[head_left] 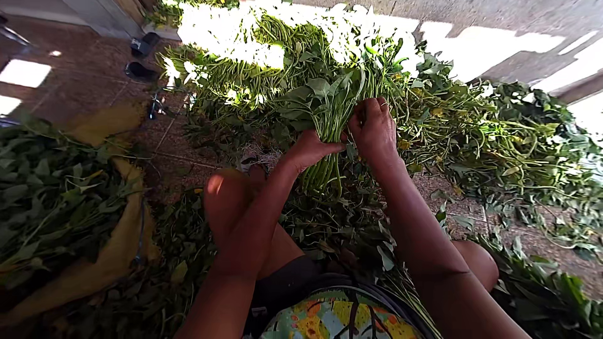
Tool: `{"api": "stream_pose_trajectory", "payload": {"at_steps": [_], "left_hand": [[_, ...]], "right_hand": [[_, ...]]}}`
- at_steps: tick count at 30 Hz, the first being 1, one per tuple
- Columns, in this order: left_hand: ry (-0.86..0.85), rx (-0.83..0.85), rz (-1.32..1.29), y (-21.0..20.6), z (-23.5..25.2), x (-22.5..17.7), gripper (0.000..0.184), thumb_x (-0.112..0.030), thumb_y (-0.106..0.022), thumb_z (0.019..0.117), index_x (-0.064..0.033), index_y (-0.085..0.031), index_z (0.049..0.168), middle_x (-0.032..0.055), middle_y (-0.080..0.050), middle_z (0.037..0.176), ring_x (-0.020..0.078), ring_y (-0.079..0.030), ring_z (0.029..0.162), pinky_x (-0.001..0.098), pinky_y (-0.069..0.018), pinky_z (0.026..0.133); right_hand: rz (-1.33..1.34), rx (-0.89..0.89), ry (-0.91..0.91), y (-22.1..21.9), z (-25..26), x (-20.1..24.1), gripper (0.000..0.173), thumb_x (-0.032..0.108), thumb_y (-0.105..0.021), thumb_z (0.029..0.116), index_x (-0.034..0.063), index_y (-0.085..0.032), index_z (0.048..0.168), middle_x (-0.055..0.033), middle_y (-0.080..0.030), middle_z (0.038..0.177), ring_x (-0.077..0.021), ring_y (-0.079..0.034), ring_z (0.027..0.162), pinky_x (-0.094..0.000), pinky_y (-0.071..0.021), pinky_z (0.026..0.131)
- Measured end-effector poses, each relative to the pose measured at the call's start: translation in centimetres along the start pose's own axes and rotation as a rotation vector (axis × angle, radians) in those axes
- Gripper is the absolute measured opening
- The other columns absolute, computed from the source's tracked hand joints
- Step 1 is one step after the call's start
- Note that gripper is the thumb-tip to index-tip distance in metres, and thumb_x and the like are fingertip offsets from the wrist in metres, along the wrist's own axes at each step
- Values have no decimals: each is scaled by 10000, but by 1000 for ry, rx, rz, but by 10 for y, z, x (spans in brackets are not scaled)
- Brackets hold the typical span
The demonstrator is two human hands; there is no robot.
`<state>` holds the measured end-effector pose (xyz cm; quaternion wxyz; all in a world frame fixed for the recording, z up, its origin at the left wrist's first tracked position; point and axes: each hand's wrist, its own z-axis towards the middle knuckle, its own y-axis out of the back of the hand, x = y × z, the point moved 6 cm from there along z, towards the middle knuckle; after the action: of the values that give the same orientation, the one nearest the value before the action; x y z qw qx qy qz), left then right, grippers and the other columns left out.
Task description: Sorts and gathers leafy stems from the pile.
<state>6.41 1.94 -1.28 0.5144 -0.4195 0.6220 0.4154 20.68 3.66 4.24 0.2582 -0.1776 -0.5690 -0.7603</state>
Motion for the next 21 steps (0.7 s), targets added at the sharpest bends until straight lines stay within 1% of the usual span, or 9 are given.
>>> {"api": "stream_pose_trajectory", "payload": {"at_steps": [2, 4, 5, 8, 9, 12, 16, 19, 21], "left_hand": [[19, 11, -20, -2, 1, 2, 210, -33, -756, 899, -28, -683, 1096, 61, -690, 1055, 98, -654, 966, 298, -555, 887], [36, -68, -91, 1, 1, 6, 202, -39, -742, 914, -32, -672, 1103, 65, -679, 1057, 108, -647, 972, 306, -553, 894], [40, -126, -146, 4, 3, 7, 195, -38, -739, 916, -36, -665, 1096, 63, -674, 1046, 112, -644, 968, 306, -551, 892], [59, -251, -371, 16, 10, 11, 141, -46, -697, 954, -41, -645, 1085, 55, -694, 981, 129, -670, 914, 306, -569, 855], [58, -260, -458, 19, 12, 13, 91, -42, -660, 976, -57, -629, 1061, 43, -695, 938, 129, -678, 874, 301, -580, 828], [62, -281, -654, 30, 14, 14, 85, -24, -568, 1016, -106, -580, 1033, 24, -680, 914, 139, -688, 845, 316, -599, 806], [21, -405, -780, 46, 9, 9, 141, -2, -533, 1024, -138, -559, 1005, 6, -678, 906, 127, -700, 872, 290, -602, 823], [-14, -478, -815, 54, 9, 10, 151, 10, -520, 1025, -138, -553, 1019, 1, -674, 903, 122, -700, 851, 287, -608, 799], [-29, -503, -820, 59, 9, 13, 157, 19, -533, 1018, -135, -558, 1030, 1, -677, 906, 125, -700, 856, 295, -609, 806]], "right_hand": [[150, -61, -120, 6, 6, -21, 254, 105, -522, 1009, -75, -611, 1163, -242, -607, 1138, -342, -642, 969, -478, -532, 846], [341, -90, -234, 7, 5, -49, 283, 192, -417, 1053, -13, -570, 1175, -106, -572, 931, -168, -573, 745, -359, -501, 694], [387, -33, -239, 3, -2, -54, 312, 235, -395, 1062, -4, -563, 1175, -89, -557, 894, -151, -558, 702, -359, -497, 664], [289, 293, -111, -19, -40, -31, 377, 303, -500, 1075, -52, -594, 1162, -222, -602, 1098, -320, -630, 926, -516, -529, 820], [237, 336, -38, -27, -54, -26, 330, 258, -529, 1068, -55, -609, 1132, -241, -600, 1106, -347, -640, 918, -528, -542, 799], [147, 357, 70, -36, -71, -36, 231, 129, -565, 1034, -81, -607, 1119, -279, -592, 1112, -405, -647, 928, -551, -552, 797], [108, 378, -5, -30, -76, -67, 280, 170, -551, 1066, -90, -587, 1163, -299, -573, 1236, -428, -657, 989, -575, -551, 854], [226, 366, 34, -22, -78, -82, 246, 140, -582, 1047, -91, -599, 1131, -277, -603, 1132, -364, -647, 913, -518, -549, 812], [356, 426, 87, -21, -80, -93, 240, 182, -573, 1047, -47, -591, 1114, -165, -596, 996, -208, -593, 802, -381, -528, 726]]}}
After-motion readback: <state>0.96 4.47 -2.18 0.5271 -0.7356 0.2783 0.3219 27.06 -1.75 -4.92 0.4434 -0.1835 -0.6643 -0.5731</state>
